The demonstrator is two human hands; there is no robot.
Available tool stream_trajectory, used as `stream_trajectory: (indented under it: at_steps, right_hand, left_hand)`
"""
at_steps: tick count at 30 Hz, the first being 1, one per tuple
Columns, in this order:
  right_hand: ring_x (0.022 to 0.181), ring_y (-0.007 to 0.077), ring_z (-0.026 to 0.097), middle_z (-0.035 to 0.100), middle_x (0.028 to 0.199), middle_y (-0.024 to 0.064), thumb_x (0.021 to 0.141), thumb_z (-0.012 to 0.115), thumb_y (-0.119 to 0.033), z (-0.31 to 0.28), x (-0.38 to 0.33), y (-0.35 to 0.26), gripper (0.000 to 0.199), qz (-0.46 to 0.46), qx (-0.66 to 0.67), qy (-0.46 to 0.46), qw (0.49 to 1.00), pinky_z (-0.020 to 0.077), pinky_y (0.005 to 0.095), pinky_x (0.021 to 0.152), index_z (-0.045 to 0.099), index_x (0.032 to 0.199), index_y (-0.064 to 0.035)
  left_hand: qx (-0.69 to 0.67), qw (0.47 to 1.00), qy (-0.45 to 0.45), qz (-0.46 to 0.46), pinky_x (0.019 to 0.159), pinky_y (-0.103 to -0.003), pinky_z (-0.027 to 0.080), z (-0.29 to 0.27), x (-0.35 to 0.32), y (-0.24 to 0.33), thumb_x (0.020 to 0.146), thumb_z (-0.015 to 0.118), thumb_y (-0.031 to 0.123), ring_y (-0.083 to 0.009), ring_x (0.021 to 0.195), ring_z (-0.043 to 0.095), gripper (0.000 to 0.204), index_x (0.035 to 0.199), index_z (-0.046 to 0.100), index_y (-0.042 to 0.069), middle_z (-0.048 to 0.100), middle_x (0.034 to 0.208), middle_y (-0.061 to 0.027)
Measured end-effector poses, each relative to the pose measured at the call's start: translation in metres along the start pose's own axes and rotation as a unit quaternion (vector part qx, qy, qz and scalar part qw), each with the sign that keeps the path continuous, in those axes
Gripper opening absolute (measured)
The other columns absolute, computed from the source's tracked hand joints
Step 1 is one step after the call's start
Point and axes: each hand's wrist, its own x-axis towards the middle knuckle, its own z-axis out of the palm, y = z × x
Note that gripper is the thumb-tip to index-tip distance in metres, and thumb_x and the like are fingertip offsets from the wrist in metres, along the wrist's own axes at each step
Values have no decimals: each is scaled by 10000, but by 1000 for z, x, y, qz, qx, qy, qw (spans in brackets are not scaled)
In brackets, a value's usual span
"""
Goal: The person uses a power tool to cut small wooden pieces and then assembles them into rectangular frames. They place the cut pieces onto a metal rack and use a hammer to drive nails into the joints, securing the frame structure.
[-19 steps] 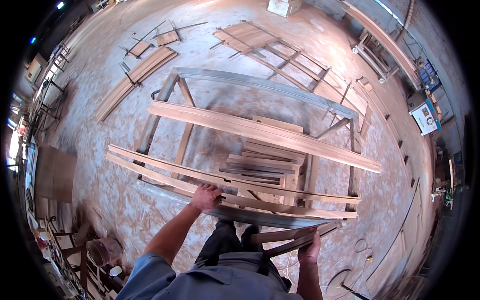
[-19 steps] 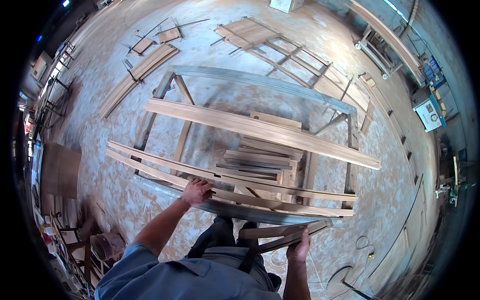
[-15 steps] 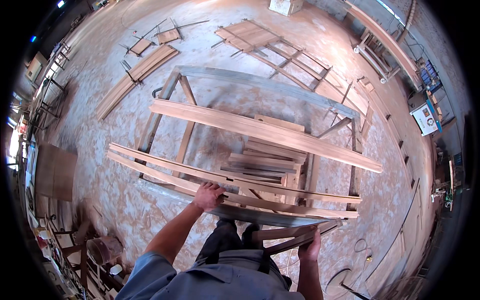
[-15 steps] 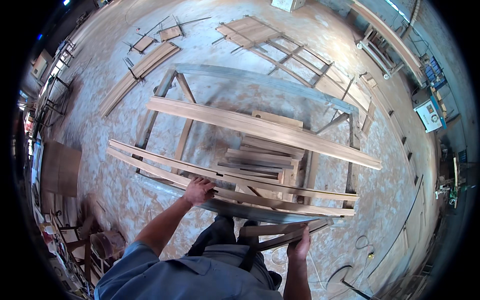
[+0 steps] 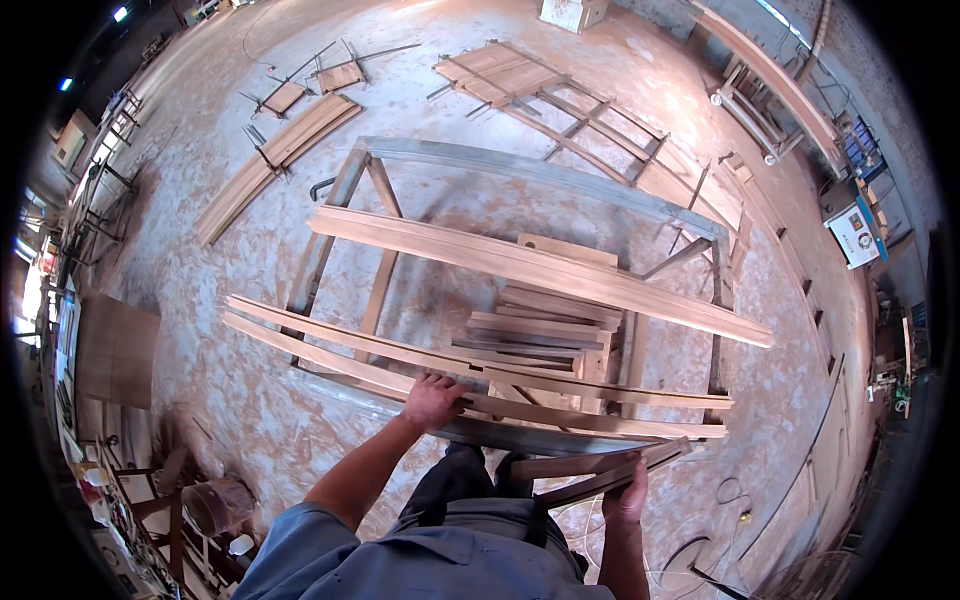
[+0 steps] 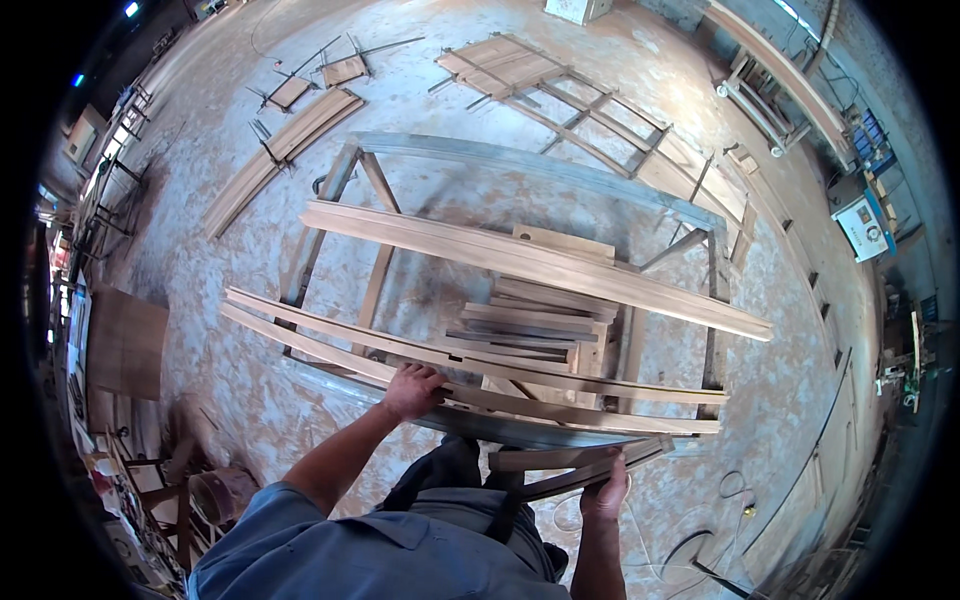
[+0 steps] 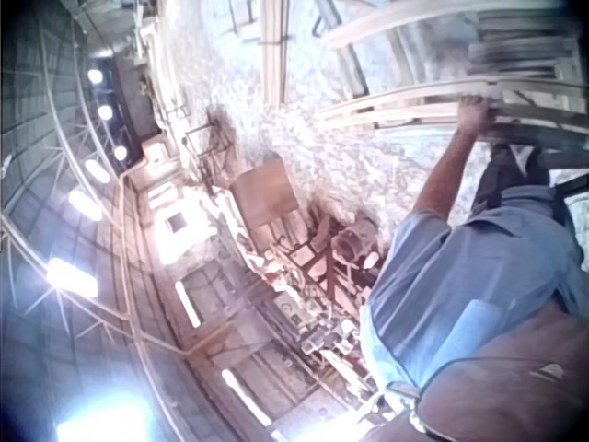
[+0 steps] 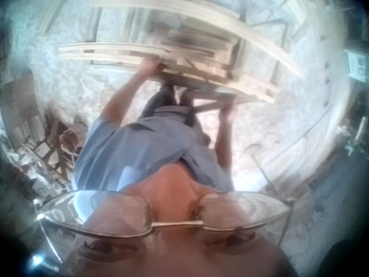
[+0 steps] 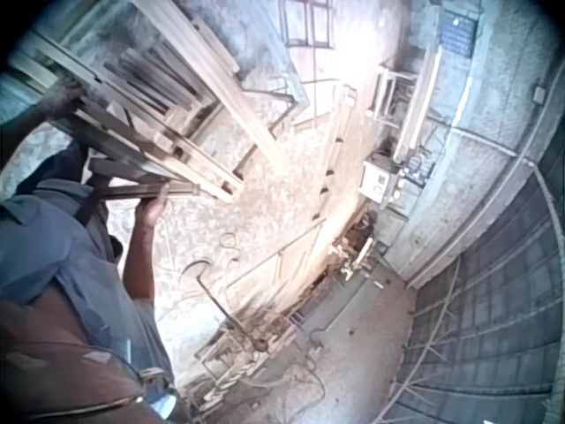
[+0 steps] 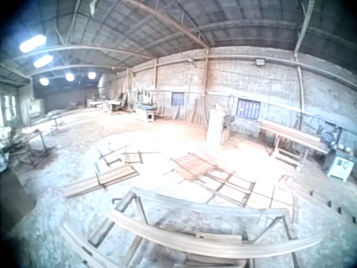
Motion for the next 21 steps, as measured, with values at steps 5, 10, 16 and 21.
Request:
stream_trajectory:
  at_steps: [5,10,16,21]
  right_hand:
    - [1008,231,588,618,1050,52,929,603,-361,6,-7,7,282,-1,12,30,999,471,402,906,619,1042,-103]
    - [1005,234,586,612,1038,51,929,599,-373,12,-15,12,286,1,4,30,1000,471,403,902,612,1042,-111]
    - [1035,234,570,599,1070,56,928,592,-383,7,-18,20,298,5,2,11,1000,456,405,919,606,1051,-111]
    - [1061,231,560,590,1102,59,936,577,-394,9,-19,23,337,1,-3,11,1000,443,403,935,590,1107,-104]
  left_hand:
    - [-10,1000,6,4,889,-450,414,-3,-1,2,742,707,293,-285,1063,589,360,1079,631,191,648,1059,-64]
    - [-22,999,22,21,861,-445,424,-4,-2,1,742,703,264,-282,1036,595,360,1087,633,192,652,1025,-61]
    - [-12,999,35,24,857,-442,425,1,-2,0,725,707,231,-274,1026,599,353,1070,645,187,653,1015,-58]
    - [-25,998,48,26,863,-451,423,5,-1,-3,704,719,219,-272,1008,601,351,1048,655,188,649,998,-53]
